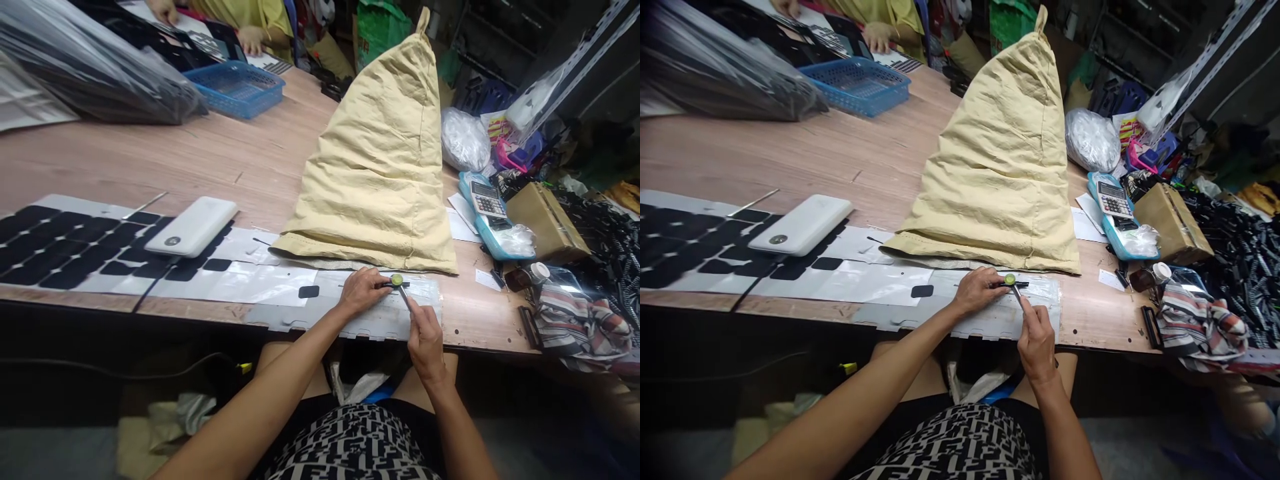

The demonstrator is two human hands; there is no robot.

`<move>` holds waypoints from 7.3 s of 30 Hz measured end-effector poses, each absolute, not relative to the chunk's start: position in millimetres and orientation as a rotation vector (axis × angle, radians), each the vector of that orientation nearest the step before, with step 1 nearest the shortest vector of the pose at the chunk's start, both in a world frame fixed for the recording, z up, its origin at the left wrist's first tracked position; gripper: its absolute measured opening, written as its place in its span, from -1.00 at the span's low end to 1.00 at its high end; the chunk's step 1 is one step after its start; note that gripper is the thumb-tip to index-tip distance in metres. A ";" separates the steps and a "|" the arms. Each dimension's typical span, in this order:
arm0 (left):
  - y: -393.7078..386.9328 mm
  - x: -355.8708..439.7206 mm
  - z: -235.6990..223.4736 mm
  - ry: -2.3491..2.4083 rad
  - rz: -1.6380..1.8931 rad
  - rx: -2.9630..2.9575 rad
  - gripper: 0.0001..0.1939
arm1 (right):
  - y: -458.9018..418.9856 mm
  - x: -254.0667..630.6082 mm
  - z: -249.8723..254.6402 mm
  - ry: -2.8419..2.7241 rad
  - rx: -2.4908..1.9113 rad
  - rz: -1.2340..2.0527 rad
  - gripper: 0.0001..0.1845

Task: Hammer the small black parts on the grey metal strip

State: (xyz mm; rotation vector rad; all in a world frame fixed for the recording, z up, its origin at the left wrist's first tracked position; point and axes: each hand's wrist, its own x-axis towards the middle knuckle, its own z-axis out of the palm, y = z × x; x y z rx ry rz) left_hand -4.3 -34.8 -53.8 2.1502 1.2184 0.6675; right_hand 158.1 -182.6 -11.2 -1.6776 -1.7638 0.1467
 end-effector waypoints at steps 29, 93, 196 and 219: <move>-35.7 -13.4 -50.4 1.011 0.759 2.021 -0.74 | -150.2 267.4 -37.8 -1.578 -2.218 -0.678 -0.64; -190.3 -51.1 -69.4 0.878 0.427 1.748 -0.61 | -148.0 269.5 -41.3 -1.181 -2.569 -0.532 -0.70; -50.0 -10.3 -51.7 1.133 0.665 2.099 -0.81 | -190.9 148.9 2.3 -1.685 -1.927 0.106 -0.53; -45.6 -17.1 -51.3 1.068 0.643 2.102 -0.78 | -165.4 255.8 -35.2 -1.383 -2.498 -0.397 -0.64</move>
